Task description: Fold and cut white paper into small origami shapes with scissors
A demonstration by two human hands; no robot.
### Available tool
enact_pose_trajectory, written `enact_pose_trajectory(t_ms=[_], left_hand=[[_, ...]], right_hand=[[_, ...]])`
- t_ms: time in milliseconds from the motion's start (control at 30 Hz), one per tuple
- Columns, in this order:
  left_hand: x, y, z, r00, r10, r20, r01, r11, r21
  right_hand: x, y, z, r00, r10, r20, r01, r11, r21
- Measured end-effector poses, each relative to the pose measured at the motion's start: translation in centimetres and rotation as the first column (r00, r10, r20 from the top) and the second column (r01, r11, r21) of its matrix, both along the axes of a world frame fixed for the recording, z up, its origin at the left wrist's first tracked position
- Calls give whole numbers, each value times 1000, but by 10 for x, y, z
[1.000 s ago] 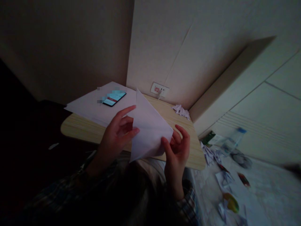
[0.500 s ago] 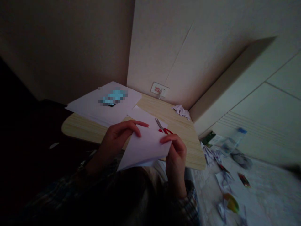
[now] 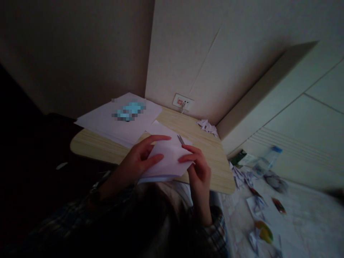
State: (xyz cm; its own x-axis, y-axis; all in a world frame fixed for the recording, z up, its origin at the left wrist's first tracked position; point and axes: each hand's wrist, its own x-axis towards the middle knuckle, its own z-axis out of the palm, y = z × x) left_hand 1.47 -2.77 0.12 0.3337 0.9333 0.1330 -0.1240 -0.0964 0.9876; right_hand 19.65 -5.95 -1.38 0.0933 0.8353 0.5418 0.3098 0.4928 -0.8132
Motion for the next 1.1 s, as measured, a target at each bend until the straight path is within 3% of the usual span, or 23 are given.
enact_pose_trajectory(t_ms=[200,467,700,900,1100], left_hand=[[3,0,-2,988,116,105,-105,989,-100],[8,1,-4,982,33,188,14,969,-245],[6,5,-7,932,169,320,-65,948,-312],[7,6,-10,927,285,246,-225,943,-244],[4,5,-7,942,322,90,-322,947,-14]], right_hand=[[-5,-1,3,995,15,100,-21,998,54],[-7,-1,3,993,27,115,-32,999,38],[-8,-1,-5,946,53,320,-83,993,79],[-5,0,-8,926,18,378,-74,988,135],[-1,-2,-9,900,25,435,-86,989,123]])
